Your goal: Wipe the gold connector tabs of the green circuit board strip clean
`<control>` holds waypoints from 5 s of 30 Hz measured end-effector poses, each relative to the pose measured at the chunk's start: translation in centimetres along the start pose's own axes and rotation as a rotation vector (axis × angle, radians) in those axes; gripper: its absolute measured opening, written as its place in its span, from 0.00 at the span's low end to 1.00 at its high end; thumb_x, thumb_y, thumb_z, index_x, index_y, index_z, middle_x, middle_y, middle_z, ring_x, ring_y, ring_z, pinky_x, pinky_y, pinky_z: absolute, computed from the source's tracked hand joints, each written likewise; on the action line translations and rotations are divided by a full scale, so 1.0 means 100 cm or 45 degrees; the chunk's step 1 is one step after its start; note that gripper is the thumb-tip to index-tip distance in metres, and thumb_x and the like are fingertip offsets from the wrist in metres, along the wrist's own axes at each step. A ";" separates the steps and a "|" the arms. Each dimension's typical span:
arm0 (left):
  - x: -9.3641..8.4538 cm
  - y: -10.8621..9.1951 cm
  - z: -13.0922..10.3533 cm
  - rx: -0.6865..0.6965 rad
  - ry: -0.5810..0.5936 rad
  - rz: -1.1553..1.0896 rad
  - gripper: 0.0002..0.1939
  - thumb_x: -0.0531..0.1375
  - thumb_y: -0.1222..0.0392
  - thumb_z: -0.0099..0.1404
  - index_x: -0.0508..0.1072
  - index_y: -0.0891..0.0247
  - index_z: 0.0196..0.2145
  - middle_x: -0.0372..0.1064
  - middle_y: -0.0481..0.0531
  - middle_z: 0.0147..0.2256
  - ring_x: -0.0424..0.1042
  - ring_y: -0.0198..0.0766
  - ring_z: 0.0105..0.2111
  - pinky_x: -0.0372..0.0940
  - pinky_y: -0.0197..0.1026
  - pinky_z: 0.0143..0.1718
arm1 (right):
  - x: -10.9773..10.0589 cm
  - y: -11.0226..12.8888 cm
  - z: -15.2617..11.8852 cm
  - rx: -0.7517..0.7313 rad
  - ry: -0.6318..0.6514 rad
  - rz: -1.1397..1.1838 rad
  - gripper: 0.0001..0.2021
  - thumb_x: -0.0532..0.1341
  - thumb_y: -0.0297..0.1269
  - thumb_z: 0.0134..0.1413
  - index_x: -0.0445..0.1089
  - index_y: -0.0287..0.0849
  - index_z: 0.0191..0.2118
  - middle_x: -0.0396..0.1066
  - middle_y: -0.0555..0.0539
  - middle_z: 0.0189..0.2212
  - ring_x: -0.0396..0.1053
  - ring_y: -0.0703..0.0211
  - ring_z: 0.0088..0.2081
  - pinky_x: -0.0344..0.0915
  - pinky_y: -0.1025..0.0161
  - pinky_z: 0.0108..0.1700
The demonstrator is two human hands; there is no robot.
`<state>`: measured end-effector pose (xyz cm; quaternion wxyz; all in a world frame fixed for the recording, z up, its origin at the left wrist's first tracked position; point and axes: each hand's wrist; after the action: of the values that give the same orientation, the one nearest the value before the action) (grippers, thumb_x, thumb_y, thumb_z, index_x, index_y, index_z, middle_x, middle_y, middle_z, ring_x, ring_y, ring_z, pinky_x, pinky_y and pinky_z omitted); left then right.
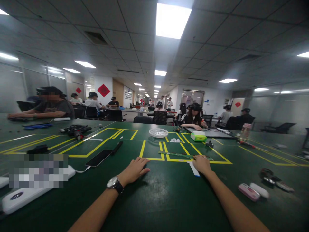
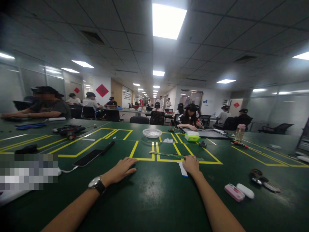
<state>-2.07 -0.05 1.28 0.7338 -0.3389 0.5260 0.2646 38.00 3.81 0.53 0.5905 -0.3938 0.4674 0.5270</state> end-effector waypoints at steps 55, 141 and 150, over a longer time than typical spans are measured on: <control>0.004 -0.004 -0.003 -0.039 0.247 -0.031 0.37 0.57 0.38 0.61 0.52 0.56 0.62 0.49 0.58 0.63 0.48 0.53 0.61 0.48 0.56 0.56 | -0.024 0.078 -0.030 -0.308 -0.139 0.028 0.15 0.50 0.35 0.59 0.68 0.37 0.46 0.66 0.35 0.48 0.62 0.45 0.51 0.58 0.50 0.50; 0.016 0.002 0.002 -0.084 0.340 -0.017 0.37 0.52 0.42 0.66 0.41 0.51 0.66 0.38 0.55 0.66 0.38 0.56 0.64 0.43 0.64 0.55 | -0.029 0.153 -0.080 -1.513 -0.029 0.564 0.24 0.52 0.22 0.52 0.64 0.42 0.55 0.66 0.43 0.54 0.58 0.56 0.57 0.54 0.55 0.58; 0.004 -0.005 0.001 -0.083 0.233 -0.035 0.34 0.45 0.41 0.69 0.38 0.52 0.66 0.29 0.55 0.67 0.39 0.51 0.64 0.47 0.61 0.56 | -0.019 0.144 -0.061 -1.460 0.048 0.446 0.24 0.50 0.22 0.52 0.67 0.43 0.53 0.68 0.46 0.52 0.63 0.58 0.54 0.55 0.59 0.56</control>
<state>-1.53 -0.31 0.98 0.6746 -0.3926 0.5774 0.2395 22.88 -0.58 1.22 0.1797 -0.5760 0.1769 0.7776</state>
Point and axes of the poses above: each hand's wrist, its own z-axis towards the middle knuckle, its own x-axis out of the palm, y = z × x
